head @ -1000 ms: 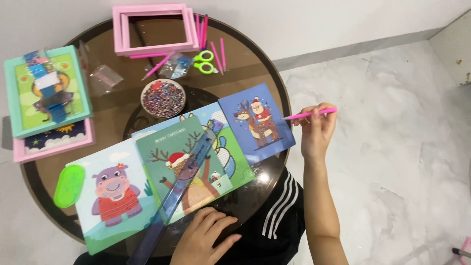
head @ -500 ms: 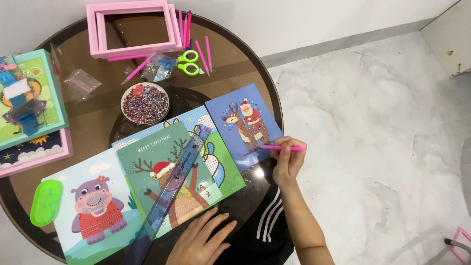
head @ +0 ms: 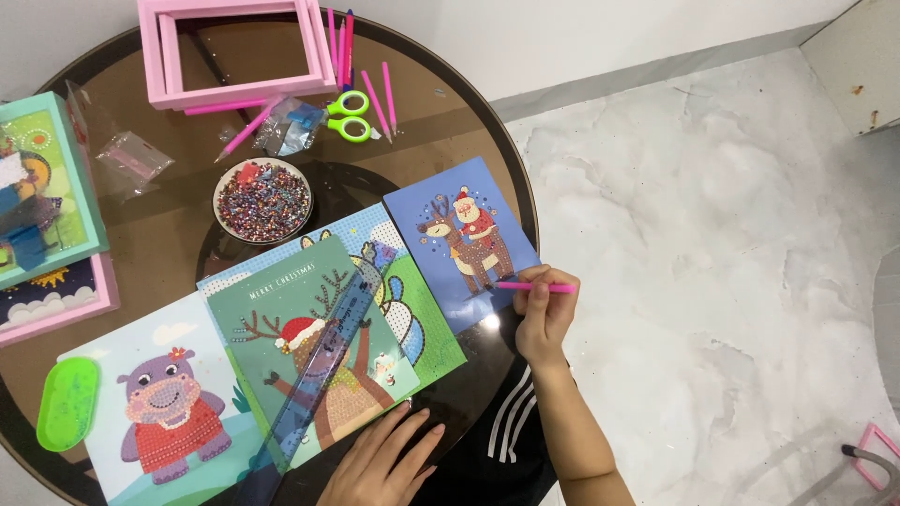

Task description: Aligning small decorative beads on a notebook using a ruler and a pen tool

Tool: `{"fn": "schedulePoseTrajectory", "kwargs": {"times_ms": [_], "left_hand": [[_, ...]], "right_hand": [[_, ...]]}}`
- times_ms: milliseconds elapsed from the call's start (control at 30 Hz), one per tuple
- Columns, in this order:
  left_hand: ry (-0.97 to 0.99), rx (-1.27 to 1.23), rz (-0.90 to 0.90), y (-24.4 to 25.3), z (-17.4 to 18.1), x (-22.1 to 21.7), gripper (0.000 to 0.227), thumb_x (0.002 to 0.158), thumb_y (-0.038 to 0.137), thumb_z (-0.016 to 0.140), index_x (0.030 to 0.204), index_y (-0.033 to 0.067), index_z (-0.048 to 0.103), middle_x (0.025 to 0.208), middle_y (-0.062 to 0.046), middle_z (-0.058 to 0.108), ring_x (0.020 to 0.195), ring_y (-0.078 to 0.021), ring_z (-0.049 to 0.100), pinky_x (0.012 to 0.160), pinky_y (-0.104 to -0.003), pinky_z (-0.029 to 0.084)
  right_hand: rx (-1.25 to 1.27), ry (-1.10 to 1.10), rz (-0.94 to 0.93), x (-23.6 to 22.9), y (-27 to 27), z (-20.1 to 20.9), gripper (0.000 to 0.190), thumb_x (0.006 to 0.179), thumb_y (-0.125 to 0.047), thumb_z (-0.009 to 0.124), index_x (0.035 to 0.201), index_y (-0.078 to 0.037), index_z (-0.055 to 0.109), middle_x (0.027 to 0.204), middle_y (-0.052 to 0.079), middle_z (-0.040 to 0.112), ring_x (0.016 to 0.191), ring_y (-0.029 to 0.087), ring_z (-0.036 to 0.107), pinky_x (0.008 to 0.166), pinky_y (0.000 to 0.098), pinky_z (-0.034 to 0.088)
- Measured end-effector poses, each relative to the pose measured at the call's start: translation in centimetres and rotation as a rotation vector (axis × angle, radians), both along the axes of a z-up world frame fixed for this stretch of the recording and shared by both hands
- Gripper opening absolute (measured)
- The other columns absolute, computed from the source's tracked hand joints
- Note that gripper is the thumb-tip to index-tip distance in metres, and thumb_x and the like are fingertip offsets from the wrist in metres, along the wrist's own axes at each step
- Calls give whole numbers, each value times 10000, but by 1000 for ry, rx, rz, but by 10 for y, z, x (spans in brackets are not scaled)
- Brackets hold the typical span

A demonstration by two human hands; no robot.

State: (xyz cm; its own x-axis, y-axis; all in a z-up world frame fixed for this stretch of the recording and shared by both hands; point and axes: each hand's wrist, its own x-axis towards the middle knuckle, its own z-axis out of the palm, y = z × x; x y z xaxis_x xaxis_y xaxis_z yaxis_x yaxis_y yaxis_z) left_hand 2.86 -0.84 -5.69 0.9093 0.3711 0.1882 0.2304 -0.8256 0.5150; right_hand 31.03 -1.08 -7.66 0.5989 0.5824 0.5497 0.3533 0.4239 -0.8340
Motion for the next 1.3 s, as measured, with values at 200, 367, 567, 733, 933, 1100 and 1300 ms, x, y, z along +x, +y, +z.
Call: {"fn": "schedulePoseTrajectory", "kwargs": {"times_ms": [200, 367, 567, 733, 933, 1100, 1300], "left_hand": [[1, -6, 6, -1, -1, 0, 588, 845, 307, 728, 1374, 175, 507, 1372, -58, 516, 1307, -270, 426, 967, -444, 433], [-24, 17, 12, -1, -2, 0, 559, 858, 311, 708, 1364, 171, 516, 1363, -62, 525, 1295, -272, 446, 964, -432, 439], [-21, -2, -2, 0, -3, 1, 540, 868, 304, 698, 1358, 161, 523, 1357, -72, 526, 1293, -280, 442, 971, -450, 432], [0, -16, 6, -1, -6, 0, 533, 877, 318, 684, 1364, 174, 522, 1364, -59, 522, 1293, -269, 441, 963, -444, 433], [-22, 1, 6, -3, -9, 0, 525, 887, 333, 671, 1362, 168, 521, 1364, -68, 521, 1288, -277, 449, 957, -437, 445], [-17, -13, 14, -2, -7, 1, 513, 883, 325, 674, 1352, 171, 535, 1364, -63, 523, 1285, -270, 451, 966, -435, 436], [-21, -16, 9, -3, -9, 0, 523, 881, 324, 681, 1355, 163, 530, 1366, -70, 520, 1288, -276, 447, 970, -441, 432]], "right_hand": [[-1, -22, 26, 1, -1, 0, 154, 1042, -232, 368, 1002, -85, 350, 824, 134, 475, 442, 100, 271, 402, 220, 254], [-31, -51, 23, 1, -1, 3, 166, 1042, -244, 368, 996, -84, 363, 810, 125, 481, 449, 102, 303, 411, 221, 269], [-43, -83, 52, 2, -1, 4, 147, 1045, -221, 351, 1004, -81, 362, 798, 129, 460, 451, 99, 283, 409, 215, 247], [-45, -71, 61, 3, -1, 4, 173, 1043, -232, 354, 977, -73, 366, 787, 124, 452, 451, 96, 280, 408, 215, 239], [-70, -64, 85, 6, -4, -3, 161, 1041, -227, 355, 990, -76, 374, 815, 130, 458, 449, 90, 271, 412, 215, 224], [-89, -96, 94, 7, -4, -5, 164, 1046, -235, 345, 1004, -79, 372, 826, 133, 472, 447, 88, 289, 407, 210, 241], [-122, -115, 85, 6, -1, 7, 264, 1037, -268, 359, 886, -55, 402, 767, 103, 496, 446, 85, 319, 417, 219, 256]]}}
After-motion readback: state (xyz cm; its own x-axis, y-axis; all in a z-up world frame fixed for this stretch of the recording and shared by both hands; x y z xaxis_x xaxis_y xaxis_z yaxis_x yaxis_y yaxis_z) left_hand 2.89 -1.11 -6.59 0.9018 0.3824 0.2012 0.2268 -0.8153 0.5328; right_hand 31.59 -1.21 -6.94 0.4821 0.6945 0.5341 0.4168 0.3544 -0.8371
